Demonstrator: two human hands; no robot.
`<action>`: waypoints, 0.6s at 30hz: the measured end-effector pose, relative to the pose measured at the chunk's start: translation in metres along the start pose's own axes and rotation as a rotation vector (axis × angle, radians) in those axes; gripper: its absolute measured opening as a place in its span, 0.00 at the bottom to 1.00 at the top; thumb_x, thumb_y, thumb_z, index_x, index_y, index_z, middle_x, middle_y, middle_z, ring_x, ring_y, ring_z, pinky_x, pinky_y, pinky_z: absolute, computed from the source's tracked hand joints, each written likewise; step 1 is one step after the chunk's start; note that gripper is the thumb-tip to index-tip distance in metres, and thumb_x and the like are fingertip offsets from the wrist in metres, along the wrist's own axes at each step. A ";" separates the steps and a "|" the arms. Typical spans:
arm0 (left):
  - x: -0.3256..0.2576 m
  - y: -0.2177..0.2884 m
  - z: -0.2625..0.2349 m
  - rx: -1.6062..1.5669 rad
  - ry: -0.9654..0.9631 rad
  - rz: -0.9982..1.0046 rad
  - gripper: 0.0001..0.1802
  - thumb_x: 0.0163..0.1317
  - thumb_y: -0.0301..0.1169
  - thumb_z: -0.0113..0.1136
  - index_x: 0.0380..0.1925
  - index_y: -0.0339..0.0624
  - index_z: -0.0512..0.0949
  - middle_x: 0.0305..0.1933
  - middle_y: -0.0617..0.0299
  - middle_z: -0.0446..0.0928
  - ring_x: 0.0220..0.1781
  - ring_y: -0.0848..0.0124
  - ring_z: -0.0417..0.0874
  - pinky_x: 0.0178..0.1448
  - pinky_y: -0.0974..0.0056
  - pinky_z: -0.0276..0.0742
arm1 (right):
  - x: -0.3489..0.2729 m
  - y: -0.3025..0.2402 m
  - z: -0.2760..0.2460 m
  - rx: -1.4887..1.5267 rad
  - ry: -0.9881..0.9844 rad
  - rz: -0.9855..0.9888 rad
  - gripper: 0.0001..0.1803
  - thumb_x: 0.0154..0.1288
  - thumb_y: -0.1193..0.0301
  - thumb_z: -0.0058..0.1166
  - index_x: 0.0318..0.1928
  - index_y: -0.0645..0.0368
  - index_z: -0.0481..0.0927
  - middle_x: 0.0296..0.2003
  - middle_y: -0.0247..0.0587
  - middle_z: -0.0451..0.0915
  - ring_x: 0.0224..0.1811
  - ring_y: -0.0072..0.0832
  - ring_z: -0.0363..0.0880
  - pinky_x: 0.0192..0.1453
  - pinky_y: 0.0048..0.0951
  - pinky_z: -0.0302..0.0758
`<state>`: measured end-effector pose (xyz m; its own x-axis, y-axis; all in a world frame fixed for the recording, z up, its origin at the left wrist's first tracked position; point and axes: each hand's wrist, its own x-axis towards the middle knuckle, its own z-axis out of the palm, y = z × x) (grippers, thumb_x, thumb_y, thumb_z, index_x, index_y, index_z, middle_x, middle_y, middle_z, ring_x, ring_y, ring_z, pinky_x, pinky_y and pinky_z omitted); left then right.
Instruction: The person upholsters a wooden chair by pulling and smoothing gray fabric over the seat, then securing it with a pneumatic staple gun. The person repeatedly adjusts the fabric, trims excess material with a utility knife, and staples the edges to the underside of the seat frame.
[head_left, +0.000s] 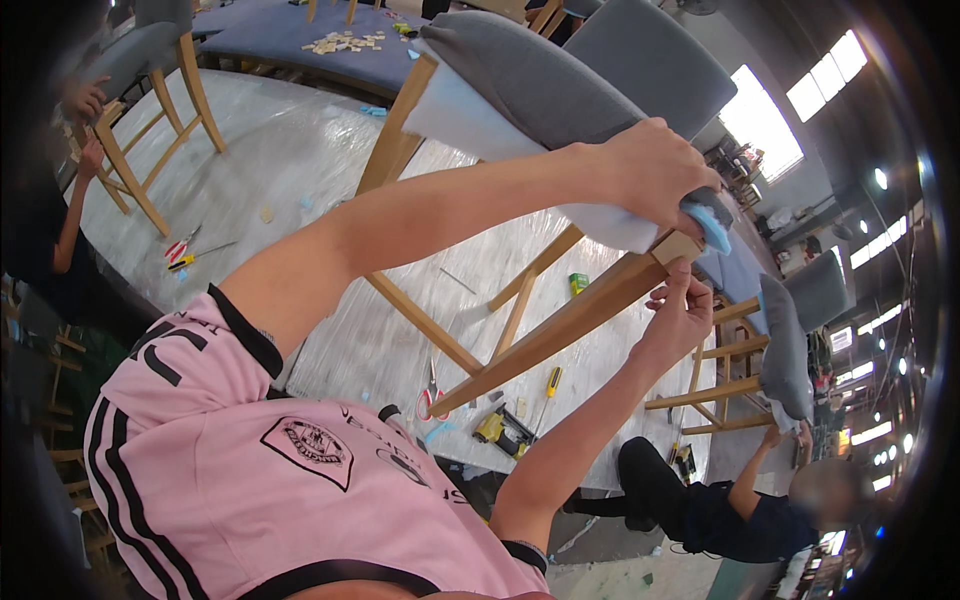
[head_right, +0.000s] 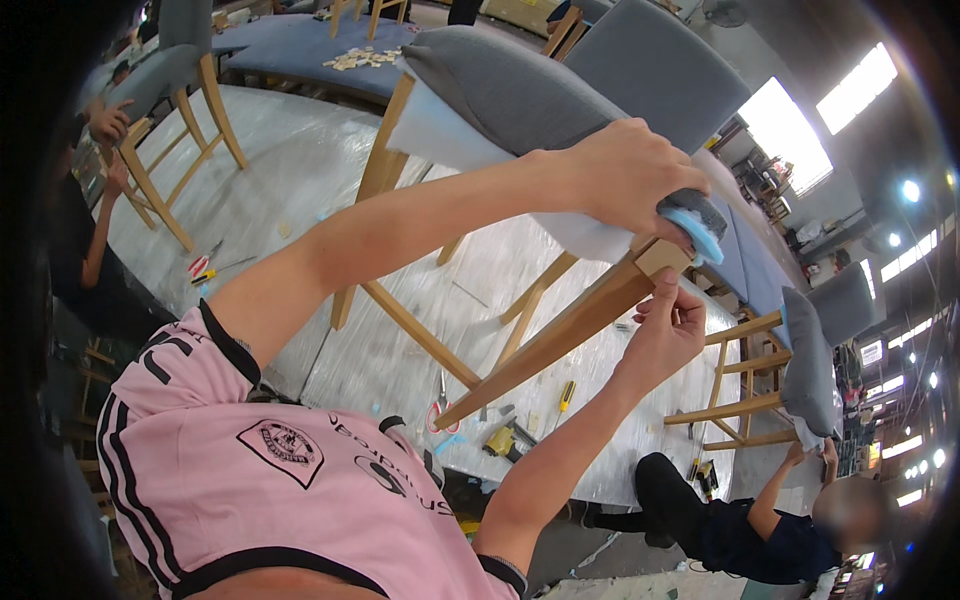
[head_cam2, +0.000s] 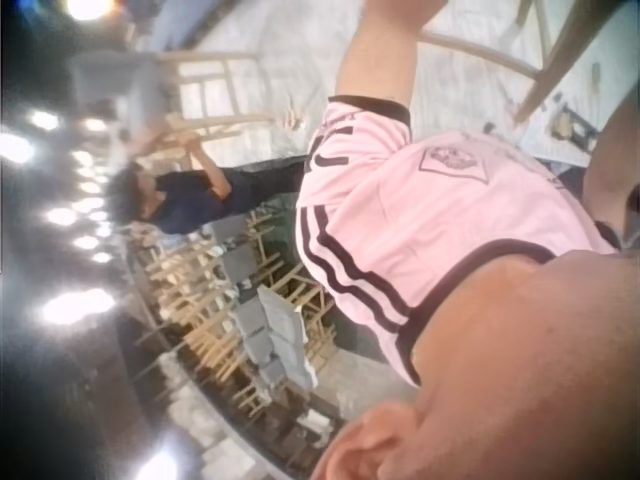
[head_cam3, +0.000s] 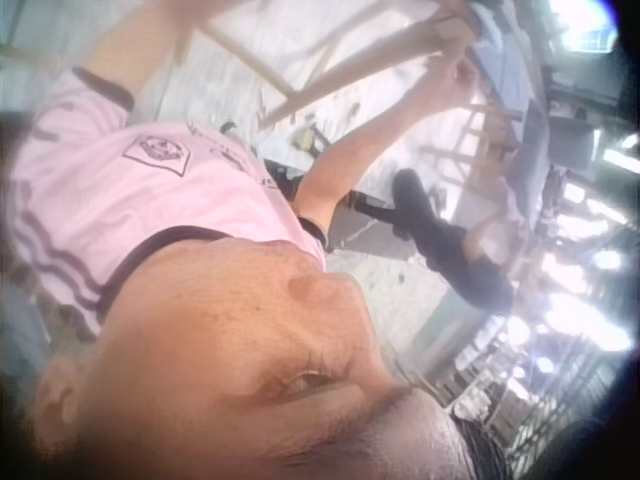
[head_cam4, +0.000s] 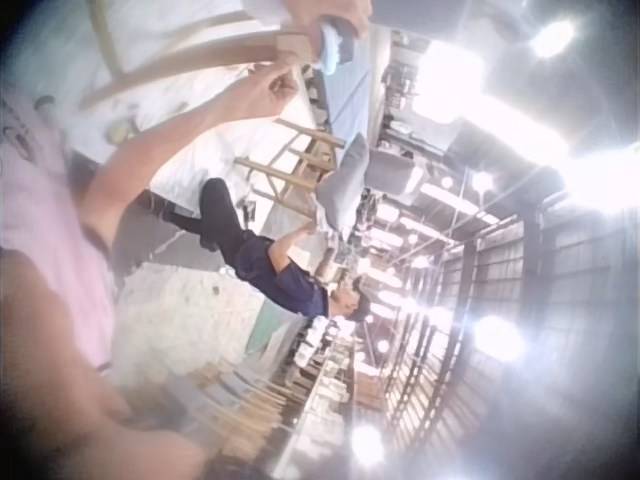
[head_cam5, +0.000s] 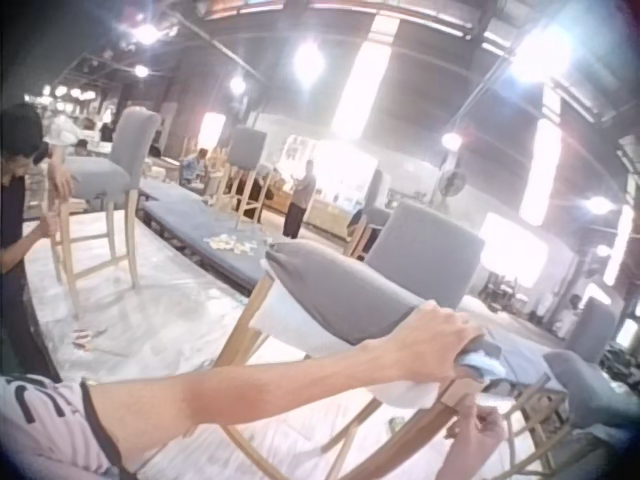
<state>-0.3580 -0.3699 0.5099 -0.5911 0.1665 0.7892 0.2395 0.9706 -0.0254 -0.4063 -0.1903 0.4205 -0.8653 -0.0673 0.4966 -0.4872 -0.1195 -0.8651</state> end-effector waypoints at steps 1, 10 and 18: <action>0.000 -0.002 0.001 -0.013 0.019 0.007 0.36 0.53 0.64 0.72 0.49 0.45 0.87 0.39 0.54 0.88 0.42 0.58 0.90 0.48 0.55 0.80 | 0.001 -0.002 0.002 -0.011 0.000 -0.007 0.22 0.65 0.57 0.73 0.31 0.60 0.77 0.22 0.33 0.78 0.20 0.16 0.73 0.24 0.17 0.69; 0.006 -0.006 0.003 -0.015 -0.001 -0.037 0.34 0.53 0.62 0.73 0.46 0.44 0.88 0.34 0.54 0.88 0.36 0.58 0.91 0.43 0.57 0.83 | 0.008 0.002 0.000 0.034 -0.061 -0.005 0.17 0.69 0.62 0.70 0.35 0.63 0.78 0.27 0.36 0.80 0.22 0.20 0.78 0.27 0.20 0.75; 0.005 -0.005 0.003 -0.036 0.019 -0.036 0.33 0.54 0.61 0.72 0.45 0.45 0.88 0.34 0.55 0.88 0.36 0.57 0.90 0.43 0.56 0.83 | 0.010 0.008 -0.035 0.368 -0.105 -0.010 0.13 0.73 0.74 0.60 0.53 0.67 0.78 0.38 0.40 0.83 0.34 0.24 0.82 0.41 0.24 0.80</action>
<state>-0.3648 -0.3736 0.5126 -0.5853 0.1277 0.8007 0.2458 0.9690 0.0252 -0.4232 -0.1573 0.4159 -0.8345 -0.1635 0.5262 -0.4044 -0.4671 -0.7863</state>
